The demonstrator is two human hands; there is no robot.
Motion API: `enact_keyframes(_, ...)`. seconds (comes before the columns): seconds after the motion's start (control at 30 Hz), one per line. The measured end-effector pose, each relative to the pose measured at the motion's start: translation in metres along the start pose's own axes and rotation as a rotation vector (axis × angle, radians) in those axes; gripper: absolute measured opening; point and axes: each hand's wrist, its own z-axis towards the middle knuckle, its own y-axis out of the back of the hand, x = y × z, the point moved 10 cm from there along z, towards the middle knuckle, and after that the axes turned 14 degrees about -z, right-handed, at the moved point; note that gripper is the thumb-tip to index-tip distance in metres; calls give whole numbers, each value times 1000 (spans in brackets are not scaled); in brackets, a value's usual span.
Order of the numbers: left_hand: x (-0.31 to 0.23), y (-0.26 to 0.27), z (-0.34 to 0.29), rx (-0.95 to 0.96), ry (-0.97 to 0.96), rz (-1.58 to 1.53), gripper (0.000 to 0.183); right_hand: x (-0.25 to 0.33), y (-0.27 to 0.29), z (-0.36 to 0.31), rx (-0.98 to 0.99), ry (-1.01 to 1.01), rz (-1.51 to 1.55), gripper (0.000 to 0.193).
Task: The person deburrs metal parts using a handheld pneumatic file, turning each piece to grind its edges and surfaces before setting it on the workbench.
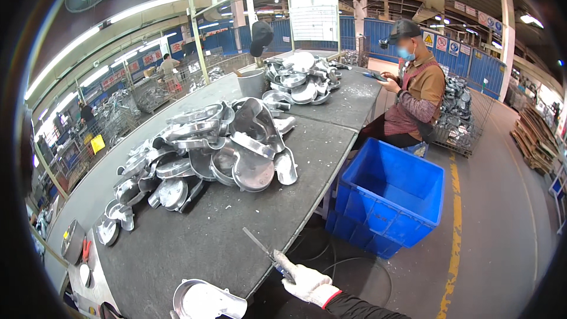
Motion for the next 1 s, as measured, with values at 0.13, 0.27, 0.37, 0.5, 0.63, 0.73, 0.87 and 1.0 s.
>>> enact_keyframes(0.13,-33,-5,1,1,-190,372,54,0,6,-1,50,-34,-25,80)
enact_keyframes(0.27,-37,-1,-1,-14,-153,289,49,3,12,-7,15,-31,4,81)
enact_keyframes(0.37,-39,0,-2,-15,-110,235,43,-3,-2,0,40,-8,0,82)
enact_keyframes(0.5,-29,-1,-3,21,-95,302,48,0,0,0,128,-27,-4,81)
enact_keyframes(0.63,4,6,-9,-14,21,104,53,4,2,-9,61,3,-102,83)
enact_keyframes(0.73,-8,3,0,-98,-279,119,61,5,9,-6,51,-38,-59,84)
enact_keyframes(0.87,-21,-2,-6,-17,-473,347,64,7,3,-6,21,-66,-41,84)
enact_keyframes(1.0,-26,0,-8,-31,-436,391,68,9,4,-10,33,-48,-40,83)
